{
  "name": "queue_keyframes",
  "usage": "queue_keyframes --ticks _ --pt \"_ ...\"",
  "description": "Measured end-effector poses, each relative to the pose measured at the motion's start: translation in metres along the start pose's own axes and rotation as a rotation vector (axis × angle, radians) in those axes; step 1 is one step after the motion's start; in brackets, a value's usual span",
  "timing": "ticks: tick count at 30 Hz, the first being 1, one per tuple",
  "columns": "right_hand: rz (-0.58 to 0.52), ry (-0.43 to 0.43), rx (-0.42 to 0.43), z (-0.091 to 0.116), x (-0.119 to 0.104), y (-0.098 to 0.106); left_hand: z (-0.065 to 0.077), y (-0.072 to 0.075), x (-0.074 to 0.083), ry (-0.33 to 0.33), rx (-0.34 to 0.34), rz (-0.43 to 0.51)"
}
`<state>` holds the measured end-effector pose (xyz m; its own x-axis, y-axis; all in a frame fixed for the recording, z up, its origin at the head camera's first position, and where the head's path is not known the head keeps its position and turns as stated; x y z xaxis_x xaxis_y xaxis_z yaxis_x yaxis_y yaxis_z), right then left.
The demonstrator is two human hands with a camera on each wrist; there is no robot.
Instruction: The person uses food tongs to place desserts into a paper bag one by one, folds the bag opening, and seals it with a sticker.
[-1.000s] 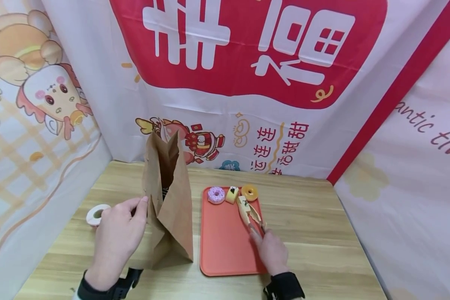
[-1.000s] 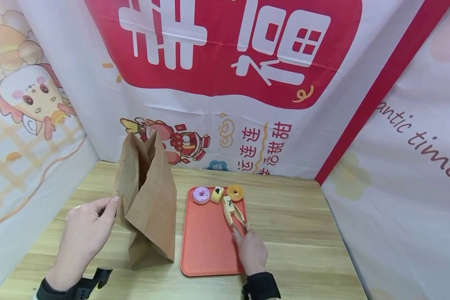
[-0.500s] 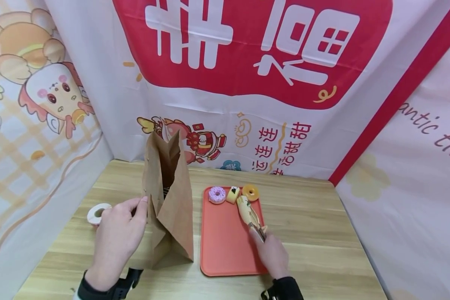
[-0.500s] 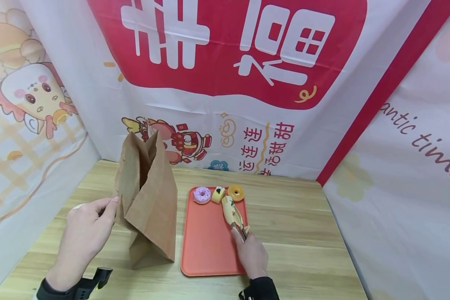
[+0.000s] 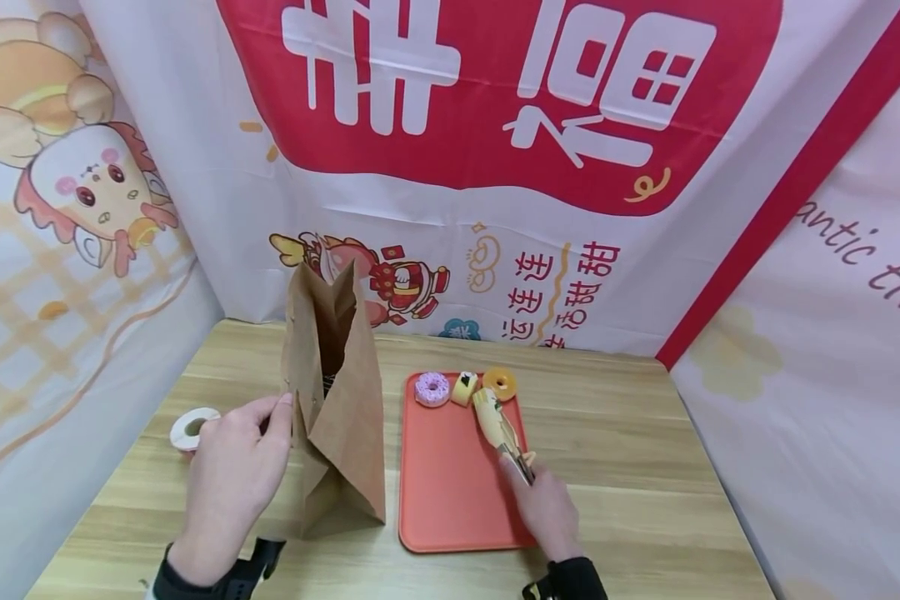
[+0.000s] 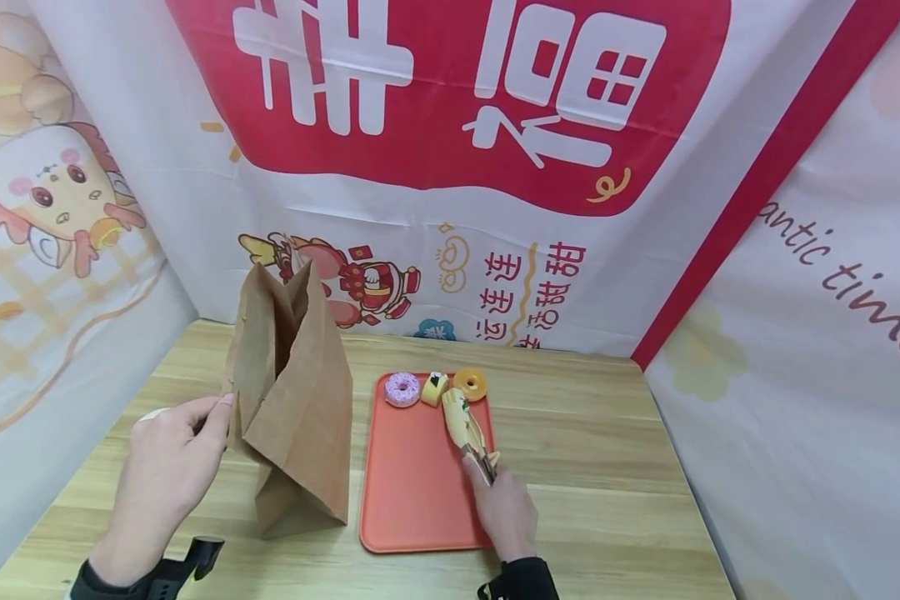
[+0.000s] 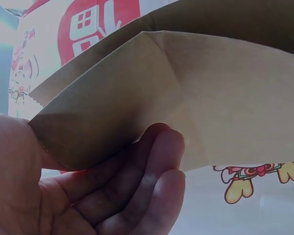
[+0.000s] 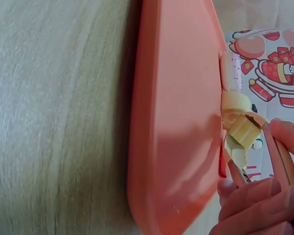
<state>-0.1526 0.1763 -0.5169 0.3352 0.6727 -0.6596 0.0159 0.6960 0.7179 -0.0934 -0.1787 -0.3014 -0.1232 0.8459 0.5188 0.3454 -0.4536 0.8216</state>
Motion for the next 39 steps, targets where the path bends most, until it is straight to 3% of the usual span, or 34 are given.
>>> queue_keyframes --ticks 21,39 --pt "-0.032 -0.010 0.014 0.007 -0.009 0.008 0.001 0.000 0.002 -0.004 0.024 0.012" --pt "-0.046 0.035 0.024 0.012 -0.022 0.018 0.001 0.000 0.002 0.005 0.019 0.013"
Point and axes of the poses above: each hand's wrist, its own z-axis away from the middle knuckle, its own y-axis out of the back of the hand, x = y × z, the point moved 2 cm from there along -z, towards the middle knuckle, and after that the axes turned 7 degrees about -z, right-handed, at the moved point
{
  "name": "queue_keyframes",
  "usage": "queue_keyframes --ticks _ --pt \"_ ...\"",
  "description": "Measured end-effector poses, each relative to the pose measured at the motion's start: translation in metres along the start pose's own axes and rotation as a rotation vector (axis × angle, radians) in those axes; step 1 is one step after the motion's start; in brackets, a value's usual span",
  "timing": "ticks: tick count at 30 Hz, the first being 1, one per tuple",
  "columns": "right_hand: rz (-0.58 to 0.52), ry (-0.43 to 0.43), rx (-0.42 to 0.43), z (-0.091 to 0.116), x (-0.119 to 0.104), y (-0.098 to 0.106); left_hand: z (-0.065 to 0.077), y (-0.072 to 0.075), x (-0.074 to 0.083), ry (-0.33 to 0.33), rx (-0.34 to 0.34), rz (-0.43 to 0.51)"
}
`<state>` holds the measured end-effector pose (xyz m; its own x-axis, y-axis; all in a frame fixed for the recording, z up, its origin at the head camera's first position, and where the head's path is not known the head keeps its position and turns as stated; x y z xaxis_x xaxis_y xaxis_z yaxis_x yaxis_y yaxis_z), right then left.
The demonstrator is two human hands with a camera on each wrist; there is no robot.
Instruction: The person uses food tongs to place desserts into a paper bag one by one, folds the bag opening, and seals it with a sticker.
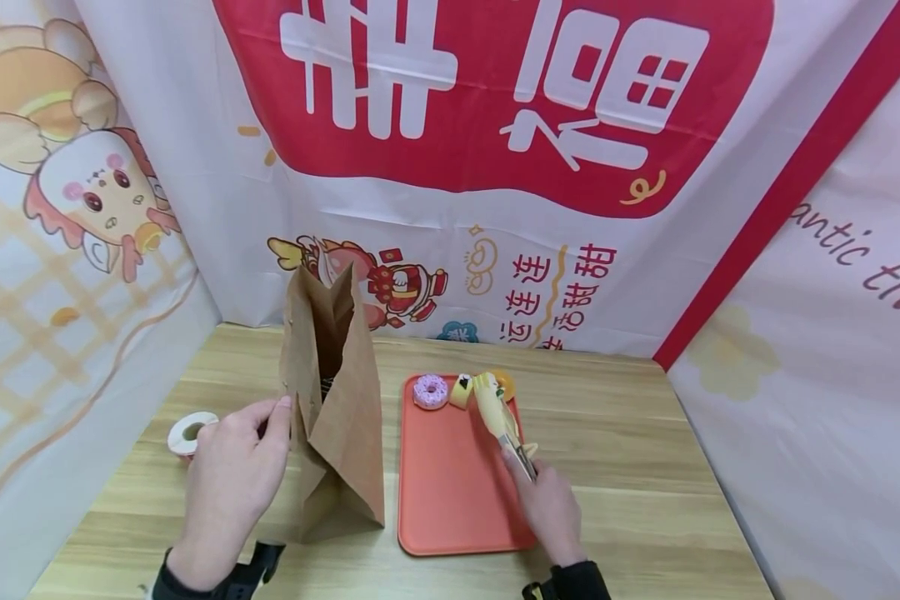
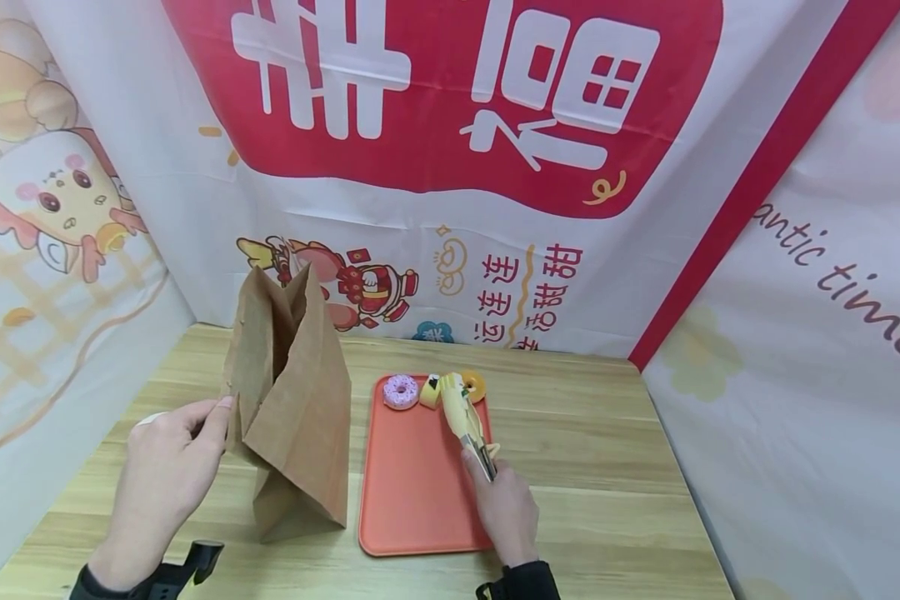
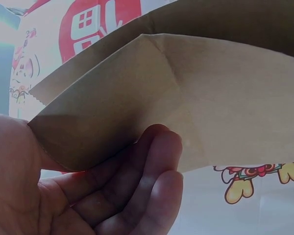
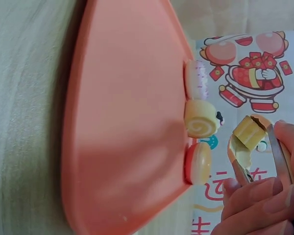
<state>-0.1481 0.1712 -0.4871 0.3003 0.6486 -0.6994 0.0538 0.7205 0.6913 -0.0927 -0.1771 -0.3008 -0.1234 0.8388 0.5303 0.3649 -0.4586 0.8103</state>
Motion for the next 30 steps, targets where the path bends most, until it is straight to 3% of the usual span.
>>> queue_keyframes --ticks 12,30 --pt "-0.037 0.033 0.038 0.006 -0.018 0.011 -0.002 0.004 -0.003 0.040 -0.053 0.001" --pt "-0.053 0.139 0.071 0.012 -0.044 0.023 -0.004 0.012 -0.002 0.008 -0.005 -0.008"
Point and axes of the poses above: each hand's wrist, its own z-axis away from the middle knuckle, its own y-axis out of the back of the hand, x = y × z, the point moved 2 cm from there along -z, towards the middle knuckle, and after that the axes turned 7 degrees about -z, right-handed, at the moved point
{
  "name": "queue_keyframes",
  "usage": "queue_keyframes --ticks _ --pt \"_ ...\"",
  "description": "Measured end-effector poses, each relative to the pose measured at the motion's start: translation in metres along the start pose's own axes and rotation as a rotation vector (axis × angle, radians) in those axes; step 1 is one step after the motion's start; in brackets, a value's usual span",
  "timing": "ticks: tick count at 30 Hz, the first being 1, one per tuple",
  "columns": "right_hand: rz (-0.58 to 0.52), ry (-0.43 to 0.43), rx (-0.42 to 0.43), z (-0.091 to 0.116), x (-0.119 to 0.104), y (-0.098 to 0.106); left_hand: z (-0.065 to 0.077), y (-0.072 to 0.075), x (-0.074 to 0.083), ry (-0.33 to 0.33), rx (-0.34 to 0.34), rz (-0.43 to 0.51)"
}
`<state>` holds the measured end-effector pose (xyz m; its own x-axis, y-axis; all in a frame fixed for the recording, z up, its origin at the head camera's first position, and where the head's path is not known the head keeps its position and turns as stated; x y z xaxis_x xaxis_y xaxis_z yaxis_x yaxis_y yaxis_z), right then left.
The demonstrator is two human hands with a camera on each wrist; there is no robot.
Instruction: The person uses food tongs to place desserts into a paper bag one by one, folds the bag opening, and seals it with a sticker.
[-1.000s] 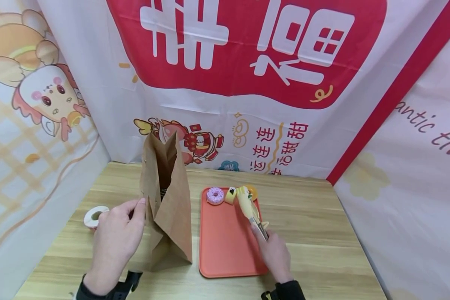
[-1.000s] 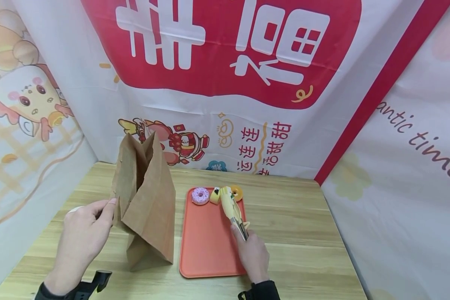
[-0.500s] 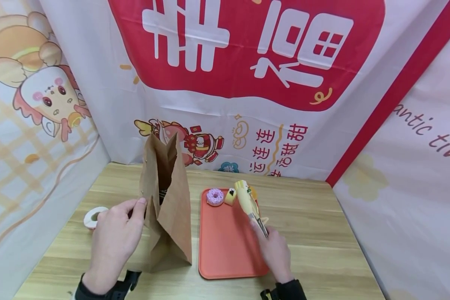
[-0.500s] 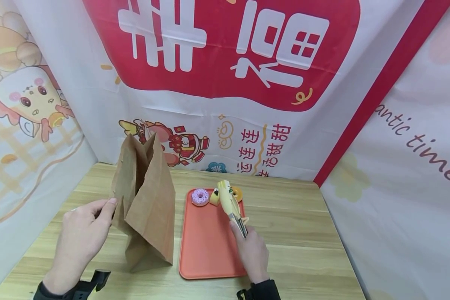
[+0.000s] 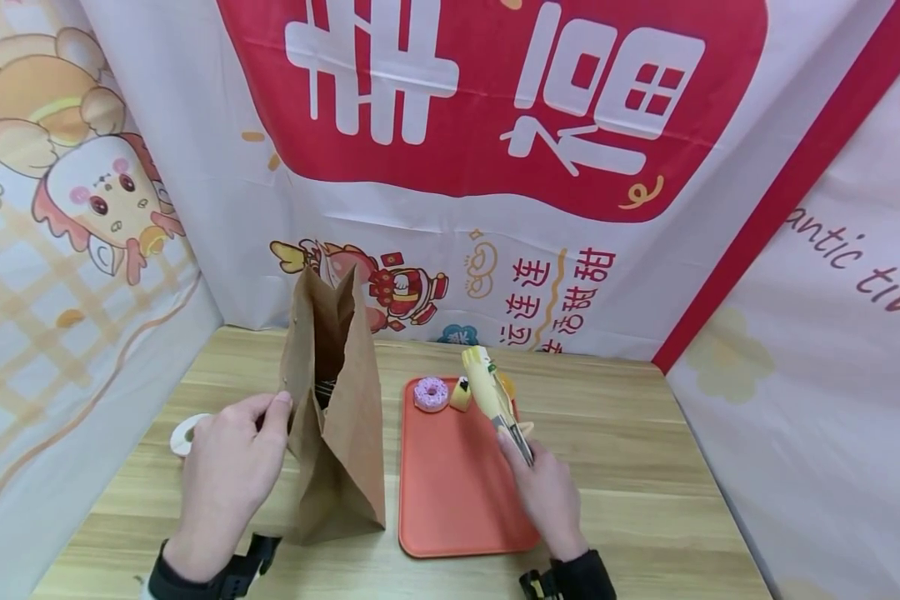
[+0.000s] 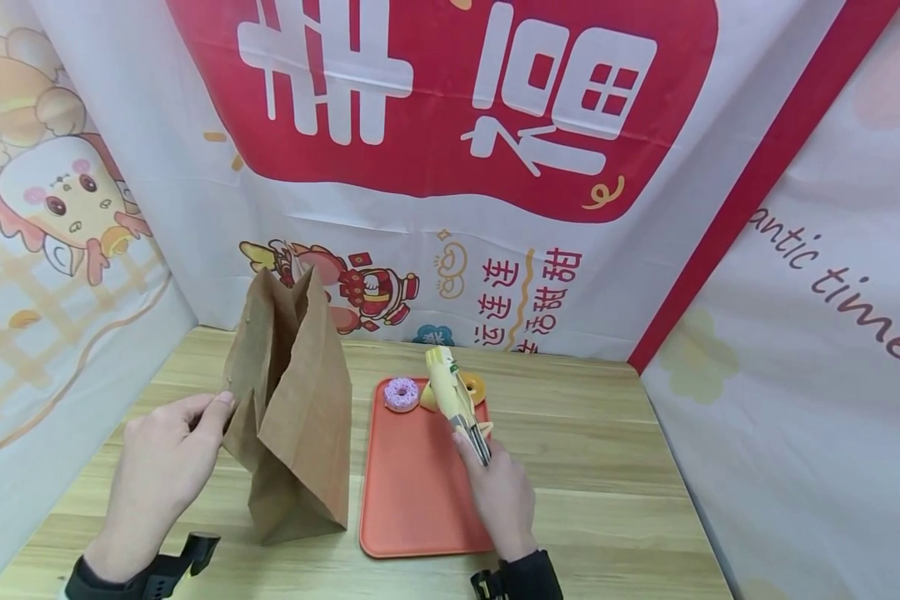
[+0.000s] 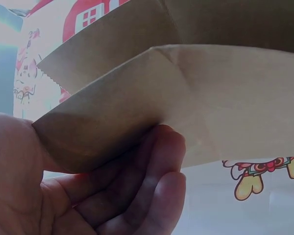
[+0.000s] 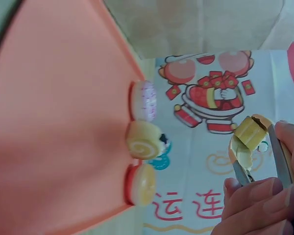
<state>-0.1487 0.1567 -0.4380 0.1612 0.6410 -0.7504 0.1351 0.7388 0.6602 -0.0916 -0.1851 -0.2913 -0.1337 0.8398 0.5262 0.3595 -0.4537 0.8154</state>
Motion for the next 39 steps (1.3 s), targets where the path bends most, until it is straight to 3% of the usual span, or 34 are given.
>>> queue_keyframes --ticks 10,21,30,34,39 --pt "-0.059 0.125 0.014 -0.003 -0.046 0.018 -0.001 -0.002 0.000 -0.037 0.017 0.006" --pt "0.002 0.398 0.055 0.011 -0.126 0.044 -0.002 -0.006 0.001 -0.045 0.019 0.011" --pt "0.124 0.576 0.041 0.027 -0.183 0.024 0.002 -0.006 -0.002 -0.041 0.026 0.010" --pt "0.186 0.618 0.025 0.035 -0.191 0.012 0.001 -0.007 0.000 -0.031 0.021 0.009" --pt "0.273 0.668 0.083 0.042 -0.194 0.005 0.000 -0.007 0.002 -0.033 0.040 0.016"
Point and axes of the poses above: each hand's wrist, its own z-axis away from the middle knuckle, its own y-axis out of the back of the hand, x = y × z, the point moved 2 cm from there along -z, towards the middle knuckle, and after that the axes turned 7 degrees about -z, right-handed, at the moved point
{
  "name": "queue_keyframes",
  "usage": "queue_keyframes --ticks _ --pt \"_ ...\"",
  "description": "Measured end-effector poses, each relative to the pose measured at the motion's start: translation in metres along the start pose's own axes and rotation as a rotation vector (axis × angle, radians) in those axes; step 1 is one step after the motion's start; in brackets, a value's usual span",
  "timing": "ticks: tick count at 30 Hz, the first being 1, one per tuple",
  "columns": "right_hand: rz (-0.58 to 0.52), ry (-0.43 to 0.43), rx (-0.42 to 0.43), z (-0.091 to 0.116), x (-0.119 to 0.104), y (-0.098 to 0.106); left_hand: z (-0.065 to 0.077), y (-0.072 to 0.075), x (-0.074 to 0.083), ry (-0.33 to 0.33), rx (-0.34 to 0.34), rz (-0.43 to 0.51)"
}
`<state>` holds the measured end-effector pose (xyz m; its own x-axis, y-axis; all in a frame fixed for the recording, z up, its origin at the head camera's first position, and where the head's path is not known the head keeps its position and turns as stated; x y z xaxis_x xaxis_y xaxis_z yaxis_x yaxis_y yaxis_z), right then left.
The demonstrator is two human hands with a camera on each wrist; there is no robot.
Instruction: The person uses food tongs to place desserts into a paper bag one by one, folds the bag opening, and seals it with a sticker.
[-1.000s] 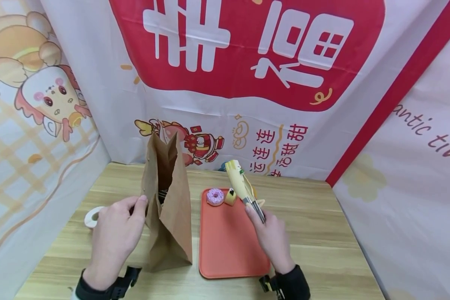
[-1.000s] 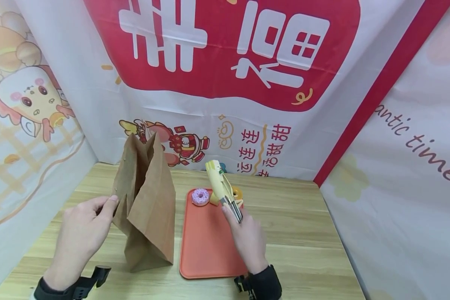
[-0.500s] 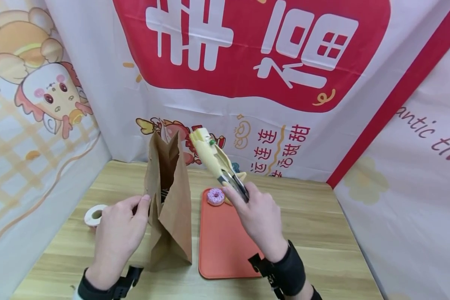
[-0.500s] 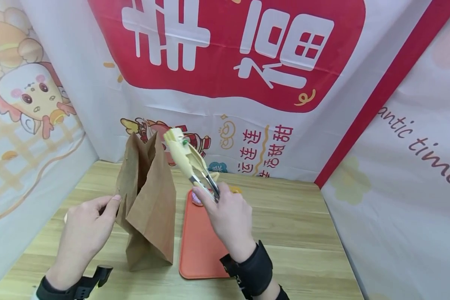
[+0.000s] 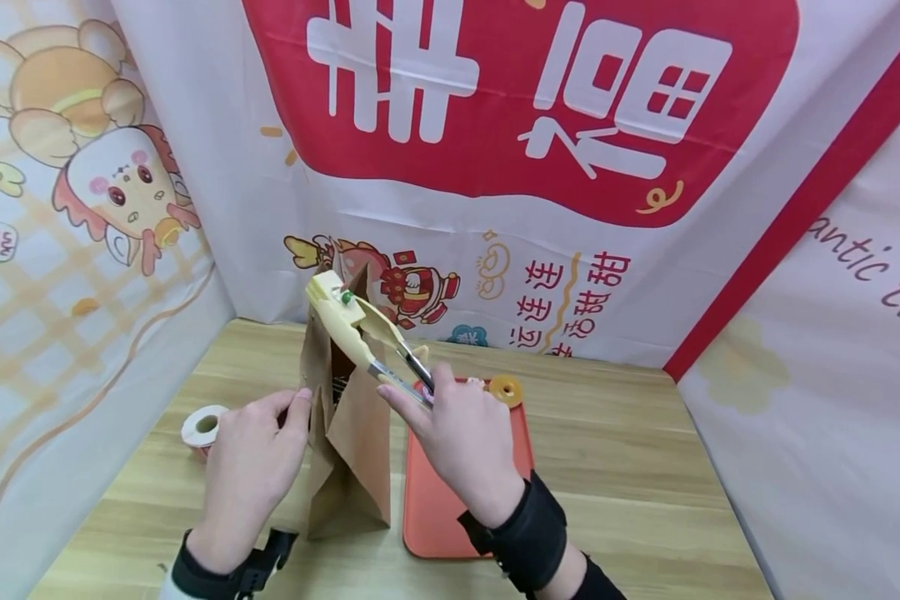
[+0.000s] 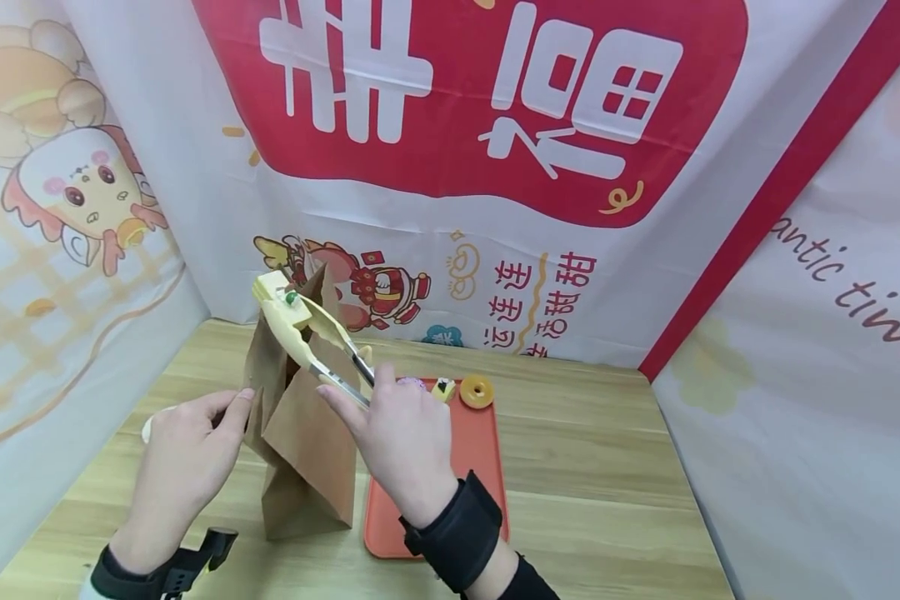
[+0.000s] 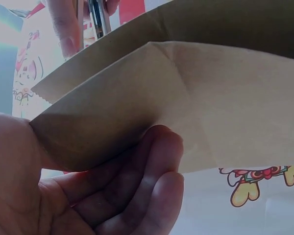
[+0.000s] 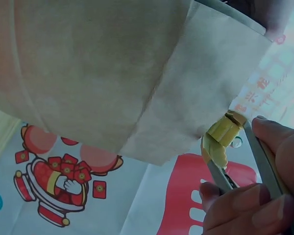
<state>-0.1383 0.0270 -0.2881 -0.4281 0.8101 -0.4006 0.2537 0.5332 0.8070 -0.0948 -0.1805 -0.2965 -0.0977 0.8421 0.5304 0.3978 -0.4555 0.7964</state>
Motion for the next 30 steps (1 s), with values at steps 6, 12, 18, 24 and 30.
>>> queue_keyframes --ticks 6,12,18,24,30 --pt "0.086 0.032 0.041 0.001 -0.003 0.000 0.001 0.001 -0.001 0.014 -0.010 0.015" --pt "0.160 0.009 0.051 0.002 -0.006 0.005 0.002 0.002 -0.002 0.025 -0.023 0.027" --pt "0.189 -0.017 0.043 0.002 -0.009 0.012 0.001 0.003 -0.002 0.024 -0.018 0.026" --pt "0.121 -0.049 0.032 0.004 -0.005 0.018 0.002 0.003 -0.003 0.027 -0.028 0.025" --pt "-0.166 -0.253 -0.007 -0.001 0.038 0.015 0.002 0.003 -0.005 0.008 0.000 0.025"
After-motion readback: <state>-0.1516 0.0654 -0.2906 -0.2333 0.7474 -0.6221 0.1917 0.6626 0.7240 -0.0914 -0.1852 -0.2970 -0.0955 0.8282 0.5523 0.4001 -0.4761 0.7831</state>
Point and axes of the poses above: each hand's wrist, its own z-axis away from the middle knuckle, its own y-axis out of the back of the hand, x = y × z, the point moved 2 cm from there along -z, towards the middle knuckle, and after that the axes turned 7 degrees about -z, right-handed, at the moved point
